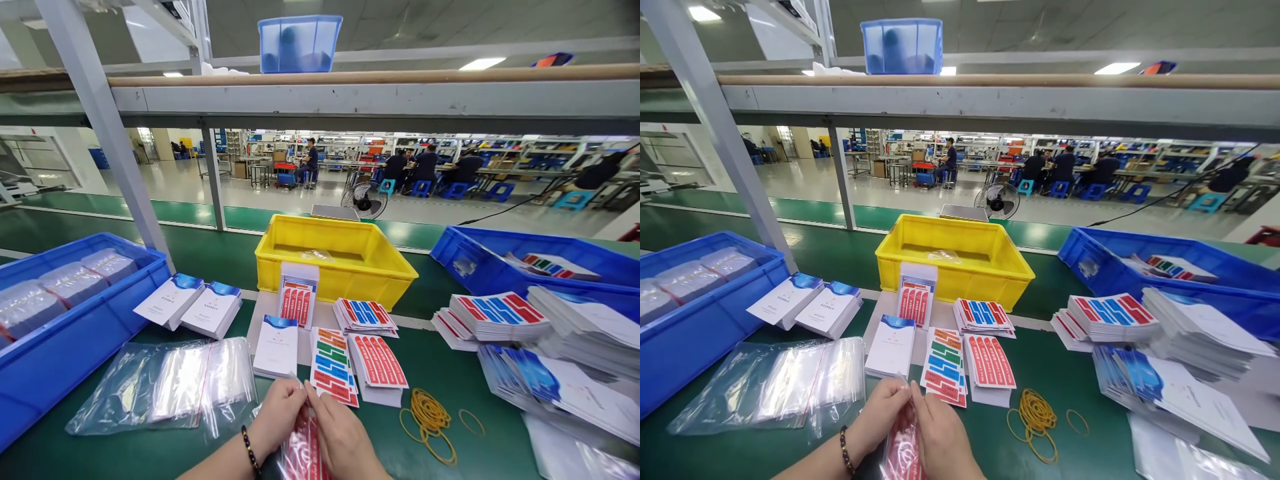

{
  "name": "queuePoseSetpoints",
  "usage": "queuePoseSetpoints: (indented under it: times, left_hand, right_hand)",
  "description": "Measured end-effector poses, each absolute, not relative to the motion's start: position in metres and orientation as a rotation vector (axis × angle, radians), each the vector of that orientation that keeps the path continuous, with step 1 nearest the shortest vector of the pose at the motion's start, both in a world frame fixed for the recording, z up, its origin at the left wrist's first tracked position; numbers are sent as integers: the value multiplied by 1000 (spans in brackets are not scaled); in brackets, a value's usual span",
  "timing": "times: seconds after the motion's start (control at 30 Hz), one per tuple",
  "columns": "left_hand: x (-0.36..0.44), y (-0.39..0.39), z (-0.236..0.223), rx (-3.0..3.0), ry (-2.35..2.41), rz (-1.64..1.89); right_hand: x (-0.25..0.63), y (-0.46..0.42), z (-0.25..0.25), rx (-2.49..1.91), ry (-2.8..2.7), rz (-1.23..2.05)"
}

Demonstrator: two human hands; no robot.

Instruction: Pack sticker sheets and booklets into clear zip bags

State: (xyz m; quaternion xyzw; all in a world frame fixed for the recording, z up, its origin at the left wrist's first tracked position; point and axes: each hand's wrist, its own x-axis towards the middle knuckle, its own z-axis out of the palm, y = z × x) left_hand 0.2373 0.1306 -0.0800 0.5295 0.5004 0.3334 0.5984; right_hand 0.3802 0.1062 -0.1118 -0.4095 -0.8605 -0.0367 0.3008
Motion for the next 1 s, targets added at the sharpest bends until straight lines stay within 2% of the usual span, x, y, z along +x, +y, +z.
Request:
queuePoseSetpoints:
  times: [0.1, 0.27, 0.37, 0.5, 0.73, 1.0]
  left_hand:
    - [234, 132, -78, 1262, 1172, 783]
    - [233, 130, -69, 1373, 1205, 826]
    - [233, 128, -69, 1403, 1193, 789]
    - [233, 125, -69, 1447, 1154, 686]
    - [235, 126, -69, 1627, 1191, 620]
    - [233, 125, -67, 1368, 1083, 593]
  right_hand:
    - [378, 104, -103, -1119, -2252, 91]
    - [377, 104, -84, -1273, -2061, 689]
    - [379, 107, -83, -1316, -1960, 804]
    - [381, 108, -88, -1299, -1978, 773]
    - [378, 105, -92, -1332, -2120, 258]
    - [395, 115, -78, -1352, -1923, 285]
